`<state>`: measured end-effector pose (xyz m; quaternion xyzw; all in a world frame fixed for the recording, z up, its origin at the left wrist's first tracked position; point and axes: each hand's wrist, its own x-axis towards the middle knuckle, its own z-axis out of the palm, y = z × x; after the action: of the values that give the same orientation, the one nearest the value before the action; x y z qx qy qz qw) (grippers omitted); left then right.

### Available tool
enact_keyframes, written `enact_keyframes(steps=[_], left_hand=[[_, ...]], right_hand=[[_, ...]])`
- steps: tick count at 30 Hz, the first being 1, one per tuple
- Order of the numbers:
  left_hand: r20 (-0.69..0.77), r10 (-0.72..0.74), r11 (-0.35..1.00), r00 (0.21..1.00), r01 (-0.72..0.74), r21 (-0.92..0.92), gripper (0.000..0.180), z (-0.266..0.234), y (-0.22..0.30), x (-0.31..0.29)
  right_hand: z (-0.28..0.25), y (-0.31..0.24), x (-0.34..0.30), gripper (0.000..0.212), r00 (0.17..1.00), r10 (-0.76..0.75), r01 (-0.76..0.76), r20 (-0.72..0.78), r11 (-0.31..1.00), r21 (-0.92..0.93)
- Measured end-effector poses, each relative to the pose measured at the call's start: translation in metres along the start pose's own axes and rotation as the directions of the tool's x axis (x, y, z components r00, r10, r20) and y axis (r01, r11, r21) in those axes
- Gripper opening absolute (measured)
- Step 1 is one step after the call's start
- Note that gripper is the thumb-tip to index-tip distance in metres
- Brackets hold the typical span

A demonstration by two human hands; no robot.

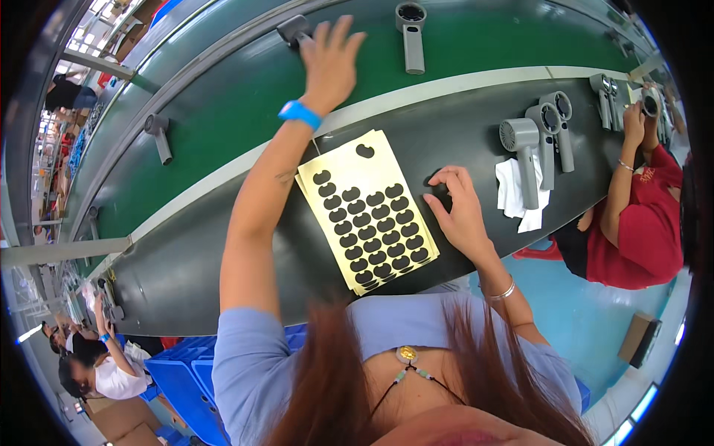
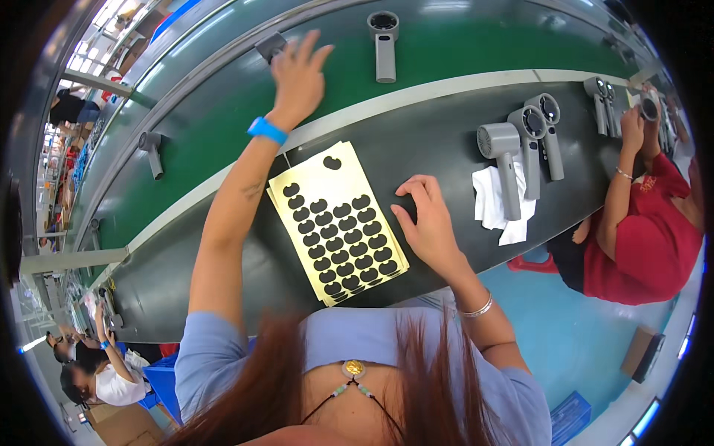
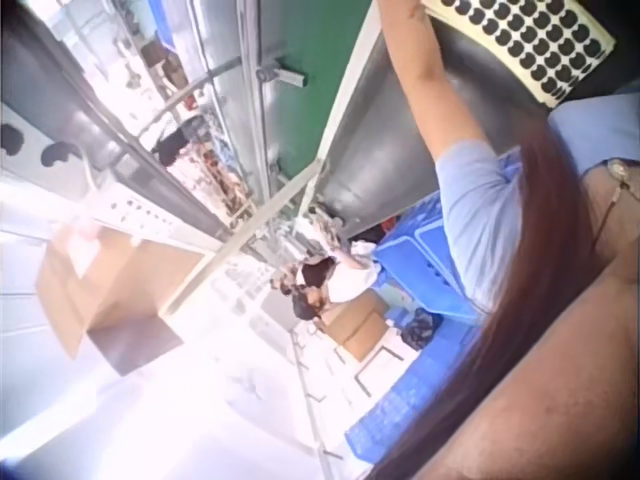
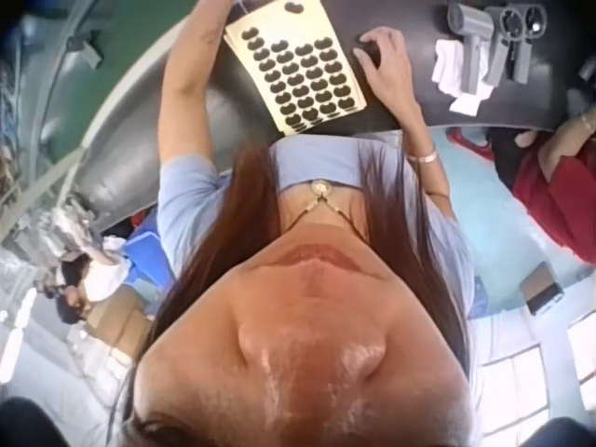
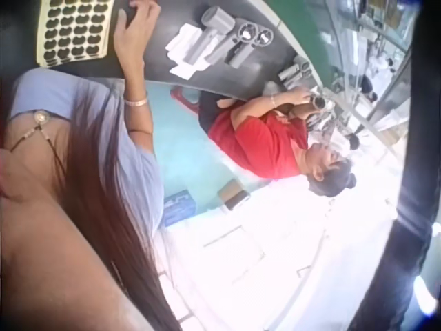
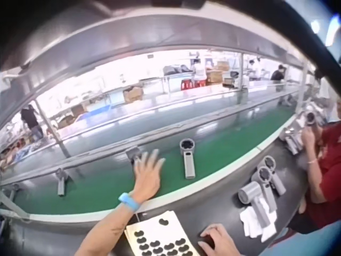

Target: The person peels adhesive pads from a sheet by hand, attaches them to the base of handheld fan casings, and places the assembled parts onto the conveyor belt.

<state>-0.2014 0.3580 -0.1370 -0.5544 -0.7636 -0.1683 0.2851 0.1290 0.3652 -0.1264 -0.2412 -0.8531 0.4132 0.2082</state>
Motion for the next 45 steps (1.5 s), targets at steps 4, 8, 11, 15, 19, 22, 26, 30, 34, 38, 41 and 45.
enact_keyframes(steps=[4,8,11,15,19,22,26,30,34,38,41,45], left_hand=[[0.051,0.376,0.92,0.925,-0.367,-0.135,0.059,0.019,0.038,0.037],[0.076,0.572,0.819,0.817,-0.574,0.016,0.039,-0.002,0.038,0.062],[0.032,0.303,0.892,0.952,-0.272,-0.361,0.032,-0.05,0.036,0.052],[-0.036,-0.265,0.503,0.964,0.106,-0.858,0.032,-0.128,0.048,-0.009],[-0.021,-0.384,0.1,0.923,0.019,-0.995,0.049,-0.181,0.063,-0.075],[-0.11,-0.439,0.225,0.892,-0.01,-0.974,0.045,-0.203,0.067,-0.115],[-0.076,-0.373,0.235,0.925,0.015,-0.972,0.048,-0.203,0.084,-0.146],[0.041,-0.315,0.297,0.948,0.14,-0.945,0.045,-0.189,0.101,-0.156],[0.047,-0.166,0.433,0.985,0.116,-0.894,0.04,-0.185,0.101,-0.153],[0.04,-0.232,0.455,0.972,0.145,-0.879,0.04,-0.188,0.111,-0.157],[0.016,-0.282,0.353,0.959,0.119,-0.928,0.04,-0.186,0.117,-0.16],[-0.007,-0.347,0.22,0.938,0.074,-0.973,0.038,-0.186,0.113,-0.164]], right_hand=[[-0.003,-0.002,0.007,0.023,0.998,-0.047,0.05,0.05,0.998,-0.049],[-0.003,-0.013,-0.001,0.021,0.992,-0.119,0.12,0.029,0.991,-0.054],[0.003,-0.02,-0.009,0.016,0.99,-0.14,0.14,-0.006,0.99,0.015],[0.023,-0.021,-0.006,0.017,0.995,-0.095,0.094,0.029,0.995,0.042],[0.039,-0.014,0.005,0.016,0.992,-0.128,0.126,-0.01,0.987,-0.102],[0.044,-0.012,0.01,0.016,0.992,-0.13,0.128,-0.004,0.983,-0.133],[0.041,-0.011,0.019,0.016,0.996,-0.067,0.073,0.056,0.991,-0.112],[0.043,-0.01,0.024,0.012,0.992,0.004,0.003,0.128,0.998,-0.056],[0.048,-0.008,0.021,0.012,0.988,-0.151,0.151,0.023,0.988,-0.018],[0.046,-0.004,0.014,0.017,0.917,-0.388,0.365,-0.09,0.909,-0.204],[0.045,-0.005,0.014,0.015,0.999,-0.031,0.019,0.021,0.902,0.431],[0.045,-0.012,0.01,0.014,0.98,-0.179,0.189,-0.082,0.972,0.141]])
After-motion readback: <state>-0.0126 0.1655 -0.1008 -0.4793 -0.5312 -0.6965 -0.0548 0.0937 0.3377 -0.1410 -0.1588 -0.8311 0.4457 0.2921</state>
